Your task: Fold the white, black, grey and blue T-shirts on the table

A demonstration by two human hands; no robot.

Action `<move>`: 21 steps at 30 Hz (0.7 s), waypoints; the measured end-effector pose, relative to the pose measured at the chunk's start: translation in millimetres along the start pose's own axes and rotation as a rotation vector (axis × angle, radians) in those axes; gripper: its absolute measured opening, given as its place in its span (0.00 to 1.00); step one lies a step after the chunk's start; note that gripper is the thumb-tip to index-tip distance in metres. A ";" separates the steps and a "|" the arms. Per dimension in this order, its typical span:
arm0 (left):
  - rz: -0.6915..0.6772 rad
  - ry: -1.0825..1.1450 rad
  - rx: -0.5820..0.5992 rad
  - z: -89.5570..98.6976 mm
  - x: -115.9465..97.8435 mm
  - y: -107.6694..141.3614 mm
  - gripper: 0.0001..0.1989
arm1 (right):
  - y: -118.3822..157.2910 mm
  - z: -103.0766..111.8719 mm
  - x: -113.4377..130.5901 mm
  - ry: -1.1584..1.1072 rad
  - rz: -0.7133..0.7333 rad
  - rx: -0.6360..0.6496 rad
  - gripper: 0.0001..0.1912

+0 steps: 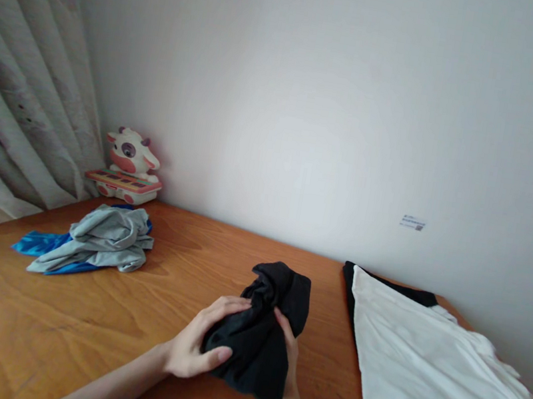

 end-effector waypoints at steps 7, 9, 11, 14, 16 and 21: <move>-0.052 -0.130 0.112 -12.2 -17.2 -2.4 0.28 | -2.6 -6.6 -10.0 -0.179 -0.250 0.051 0.35; -0.037 -0.092 0.099 -11.7 -20.0 -1.5 0.26 | -1.1 -13.7 -9.0 -0.225 -0.277 0.075 0.35; 0.033 -0.008 0.028 -8.9 -15.8 -0.7 0.21 | 0.8 -21.2 -4.5 -0.251 -0.255 0.072 0.36; 0.278 0.132 -0.177 -0.5 9.3 2.0 0.19 | 3.1 -35.8 0.0 -0.299 -0.259 0.102 0.41; 0.457 0.217 -0.311 4.8 30.8 5.8 0.21 | 2.6 -45.0 -0.8 -0.365 -0.303 0.142 0.43; 0.641 0.343 -0.405 9.5 59.0 8.1 0.28 | -6.8 -50.7 -7.1 -0.418 -0.296 0.197 0.41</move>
Point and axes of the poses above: each hand's wrist, its own y-axis away from the middle knuckle, its own z-axis out of the back of the hand, x = y × z, the point moved 7 cm from there along -y, towards the middle knuckle, and after that the axes turned 14 degrees about -y, right-handed, at the moved point
